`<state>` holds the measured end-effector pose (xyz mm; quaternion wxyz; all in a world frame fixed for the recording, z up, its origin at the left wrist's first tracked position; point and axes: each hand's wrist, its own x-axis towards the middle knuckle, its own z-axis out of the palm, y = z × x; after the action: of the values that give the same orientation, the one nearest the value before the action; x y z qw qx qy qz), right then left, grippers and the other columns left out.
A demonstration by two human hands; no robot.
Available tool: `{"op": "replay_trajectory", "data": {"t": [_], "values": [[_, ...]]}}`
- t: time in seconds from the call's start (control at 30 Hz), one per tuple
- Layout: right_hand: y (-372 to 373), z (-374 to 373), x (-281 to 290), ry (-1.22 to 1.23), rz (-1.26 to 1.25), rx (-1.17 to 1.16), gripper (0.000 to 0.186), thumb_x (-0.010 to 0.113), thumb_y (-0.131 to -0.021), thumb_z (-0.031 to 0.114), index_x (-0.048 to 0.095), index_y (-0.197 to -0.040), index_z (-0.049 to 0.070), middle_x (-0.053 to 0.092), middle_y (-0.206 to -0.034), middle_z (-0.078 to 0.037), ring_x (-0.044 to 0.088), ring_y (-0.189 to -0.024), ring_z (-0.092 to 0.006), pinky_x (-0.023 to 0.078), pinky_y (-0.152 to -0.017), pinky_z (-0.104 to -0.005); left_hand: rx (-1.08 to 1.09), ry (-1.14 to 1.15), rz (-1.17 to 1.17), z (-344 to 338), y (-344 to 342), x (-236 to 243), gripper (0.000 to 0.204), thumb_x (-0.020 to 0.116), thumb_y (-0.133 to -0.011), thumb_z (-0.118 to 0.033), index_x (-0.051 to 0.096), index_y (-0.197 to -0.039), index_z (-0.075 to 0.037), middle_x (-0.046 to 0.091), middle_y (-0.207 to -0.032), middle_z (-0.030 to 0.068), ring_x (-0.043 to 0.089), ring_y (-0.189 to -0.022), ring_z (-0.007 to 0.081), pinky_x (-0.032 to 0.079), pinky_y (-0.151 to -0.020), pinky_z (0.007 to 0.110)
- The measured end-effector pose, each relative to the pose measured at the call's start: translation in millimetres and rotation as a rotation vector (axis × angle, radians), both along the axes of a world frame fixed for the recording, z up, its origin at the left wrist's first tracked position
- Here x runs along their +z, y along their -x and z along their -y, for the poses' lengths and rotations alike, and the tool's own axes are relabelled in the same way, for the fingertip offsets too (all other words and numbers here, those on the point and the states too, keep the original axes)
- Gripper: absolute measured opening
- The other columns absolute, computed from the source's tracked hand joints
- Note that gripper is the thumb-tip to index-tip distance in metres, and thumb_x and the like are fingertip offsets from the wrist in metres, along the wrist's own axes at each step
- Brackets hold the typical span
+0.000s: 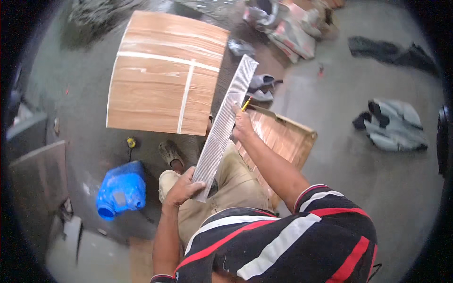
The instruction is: The person applies tape and marks a tile using a measuring tape, pencil, and metal strip. They then measure a sink and countertop with the measuring tape and pencil before returning to measure and mark the tile again.
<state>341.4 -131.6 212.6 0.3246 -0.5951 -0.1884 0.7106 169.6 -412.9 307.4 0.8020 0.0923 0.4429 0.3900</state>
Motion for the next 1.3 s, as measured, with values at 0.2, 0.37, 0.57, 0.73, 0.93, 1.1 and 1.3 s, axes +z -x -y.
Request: {"op": "replay_trajectory", "data": {"t": [0.2, 0.37, 0.57, 0.73, 0.93, 1.1, 1.3], "values": [[-62.3, 88.1, 60.9, 0.176, 0.016, -0.068, 0.025, 0.066, -0.101, 0.023, 0.064, -0.113, 0.001, 0.069, -0.093, -0.008, 0.070, -0.082, -0.0233, 0.060, -0.077, -0.0398, -0.097, -0.115, 0.083, -45.1, -35.3, 55.4, 0.059, 0.077, -0.088, -0.021, 0.052, -0.137, 0.001, 0.065, -0.119, 0.0074, 0.062, -0.107, 0.0156, 0.051, -0.095, 0.033], [-111.1, 139.7, 80.1, 0.232, 0.112, -0.136, 0.028, 0.069, -0.098, 0.020, 0.065, -0.116, -0.002, 0.069, -0.093, -0.011, 0.071, -0.083, -0.0231, 0.060, -0.072, -0.0389, -0.179, -0.117, 0.159, -78.9, -108.2, 23.5, 0.061, 0.073, -0.094, -0.030, 0.050, -0.141, 0.001, 0.068, -0.114, 0.0088, 0.067, -0.096, 0.0166, 0.055, -0.085, 0.033], [-272.0, 77.3, 4.3, 0.211, 1.107, 0.805, 0.047, 0.075, -0.085, 0.037, 0.073, -0.095, -0.010, 0.076, -0.088, -0.018, 0.073, -0.081, -0.0316, 0.056, -0.078, -0.0444, -0.457, 0.228, 0.118, -84.6, -105.3, -1.2, 0.053, 0.060, -0.103, -0.045, 0.053, -0.135, -0.004, 0.071, -0.107, 0.0125, 0.071, -0.087, 0.0184, 0.056, -0.064, 0.038], [-374.2, 33.5, -30.3, 0.049, 1.214, 1.280, 0.048, 0.074, -0.083, 0.039, 0.074, -0.097, -0.007, 0.073, -0.094, -0.029, 0.072, -0.090, -0.0414, 0.056, -0.083, -0.0481, -0.165, 0.516, -0.004, -12.0, -29.1, -51.8, 0.048, 0.058, -0.104, -0.042, 0.051, -0.136, -0.007, 0.072, -0.106, 0.0146, 0.072, -0.083, 0.0209, 0.055, -0.055, 0.030], [-425.1, -4.7, -44.4, 0.090, 1.270, 1.400, 0.042, 0.073, -0.084, 0.038, 0.075, -0.096, -0.002, 0.072, -0.094, -0.030, 0.072, -0.089, -0.0439, 0.056, -0.083, -0.0500, -0.227, 0.811, -0.155, 70.7, 25.9, -63.1, 0.034, 0.055, -0.105, -0.033, 0.053, -0.125, -0.006, 0.067, -0.096, 0.0109, 0.070, -0.077, 0.0230, 0.058, -0.060, 0.035], [-443.6, -24.2, -61.5, 0.174, 1.291, 1.455, 0.039, 0.075, -0.085, 0.037, 0.076, -0.099, 0.001, 0.072, -0.095, -0.029, 0.072, -0.092, -0.0432, 0.055, -0.085, -0.0501, -0.186, 0.857, -0.236, 44.5, 26.2, -67.6, 0.033, 0.056, -0.105, -0.032, 0.054, -0.126, -0.006, 0.069, -0.096, 0.0118, 0.069, -0.074, 0.0202, 0.058, -0.059, 0.034], [-478.6, -48.5, -80.7, 0.286, 1.445, 1.500, 0.029, 0.072, -0.086, 0.029, 0.077, -0.101, 0.005, 0.073, -0.103, -0.025, 0.072, -0.097, -0.0390, 0.056, -0.086, -0.0506, -0.262, 0.787, -0.351, -16.8, 12.9, -77.0, 0.038, 0.057, -0.104, -0.032, 0.053, -0.132, -0.006, 0.070, -0.096, 0.0119, 0.069, -0.075, 0.0186, 0.057, -0.059, 0.033]]}}
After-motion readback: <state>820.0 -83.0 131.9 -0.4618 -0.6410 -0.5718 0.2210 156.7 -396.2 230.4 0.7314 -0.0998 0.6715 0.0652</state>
